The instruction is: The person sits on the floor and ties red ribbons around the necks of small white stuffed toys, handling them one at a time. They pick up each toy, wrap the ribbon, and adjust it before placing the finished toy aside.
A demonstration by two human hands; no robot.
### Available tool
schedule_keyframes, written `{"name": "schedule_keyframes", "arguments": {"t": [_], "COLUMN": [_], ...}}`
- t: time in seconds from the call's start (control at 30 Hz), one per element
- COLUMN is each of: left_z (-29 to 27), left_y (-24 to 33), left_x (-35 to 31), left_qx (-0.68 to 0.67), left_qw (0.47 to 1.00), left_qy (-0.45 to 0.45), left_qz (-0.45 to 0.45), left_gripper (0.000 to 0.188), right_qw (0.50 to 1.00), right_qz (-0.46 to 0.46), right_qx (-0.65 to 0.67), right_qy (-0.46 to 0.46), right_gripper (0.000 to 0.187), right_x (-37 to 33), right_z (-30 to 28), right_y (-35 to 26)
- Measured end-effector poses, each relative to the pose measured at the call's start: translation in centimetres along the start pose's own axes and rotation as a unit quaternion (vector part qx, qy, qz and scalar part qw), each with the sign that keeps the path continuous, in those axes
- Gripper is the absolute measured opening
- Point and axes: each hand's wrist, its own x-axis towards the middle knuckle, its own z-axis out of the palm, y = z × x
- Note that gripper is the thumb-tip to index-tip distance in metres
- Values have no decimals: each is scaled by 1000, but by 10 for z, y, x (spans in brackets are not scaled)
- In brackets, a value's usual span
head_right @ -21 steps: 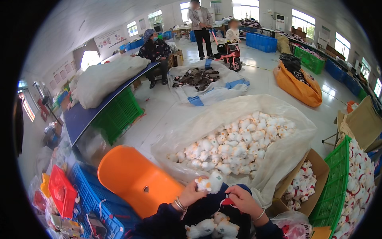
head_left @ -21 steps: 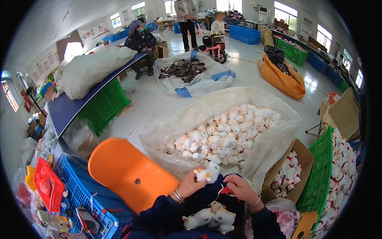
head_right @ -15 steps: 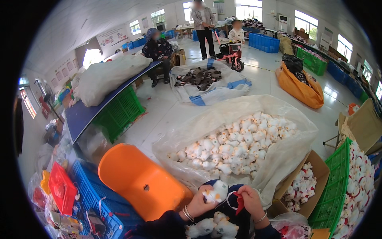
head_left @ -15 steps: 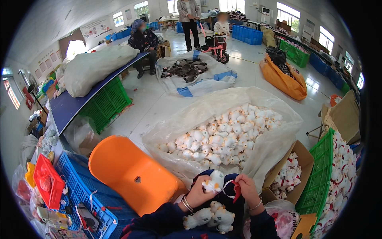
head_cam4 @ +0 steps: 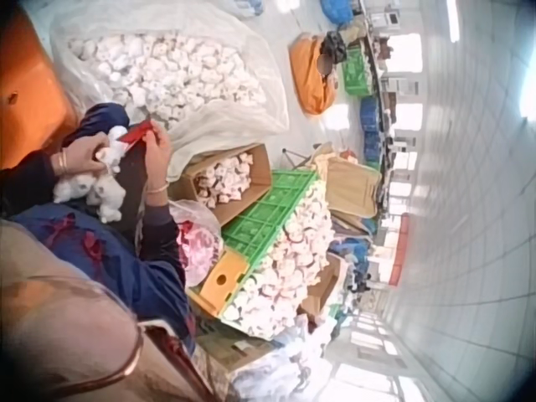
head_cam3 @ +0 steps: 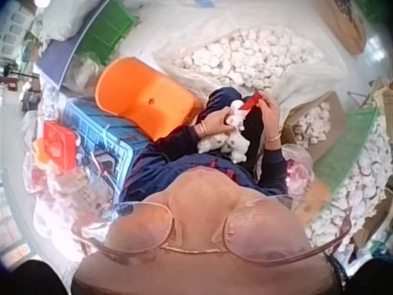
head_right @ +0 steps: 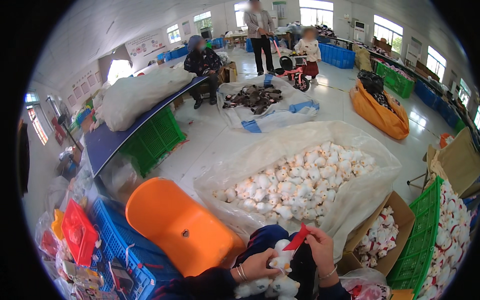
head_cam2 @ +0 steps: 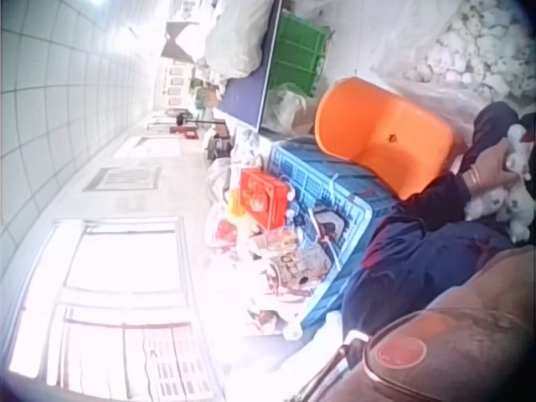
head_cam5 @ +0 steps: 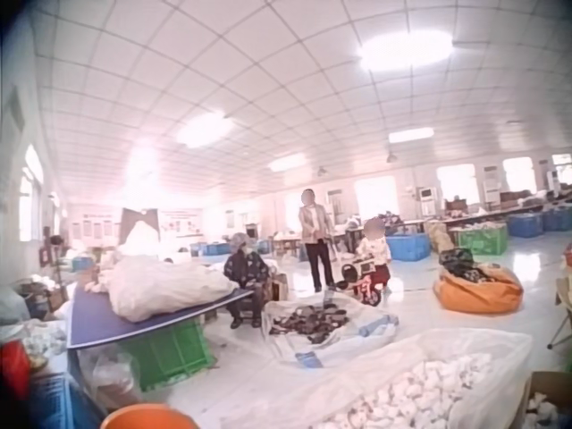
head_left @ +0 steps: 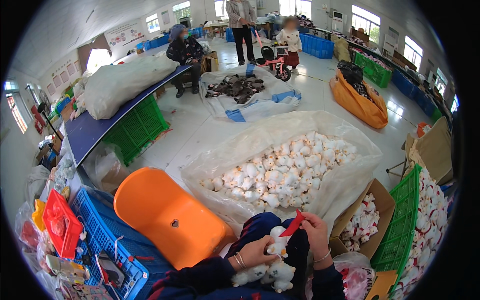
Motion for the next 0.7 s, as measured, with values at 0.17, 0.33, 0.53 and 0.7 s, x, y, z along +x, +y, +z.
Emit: {"name": "schedule_keyframes", "arguments": {"t": [0.17,0.33,0.53,0.7], "left_z": [-20,-46,-41,-41], "left_y": [9,8,28,46], "left_x": [4,9,31,44], "left_qx": [-33,-53,-131,-168], "left_qw": [993,990,979,984], "left_qy": [-114,-106,91,24], "left_qz": [4,78,130,61], "left_gripper": [54,35,36,44], "right_qw": [999,998,991,985], "right_qz": [-23,-48,-97,-133], "right_qx": [-22,-47,-95,-111], "right_qy": [5,16,-11,-25], "right_gripper": [24,20,23,26], "right_x": [1,1,1,-8], "right_z": [6,10,25,46], "right_y": [-10,-10,-9,-41]}}
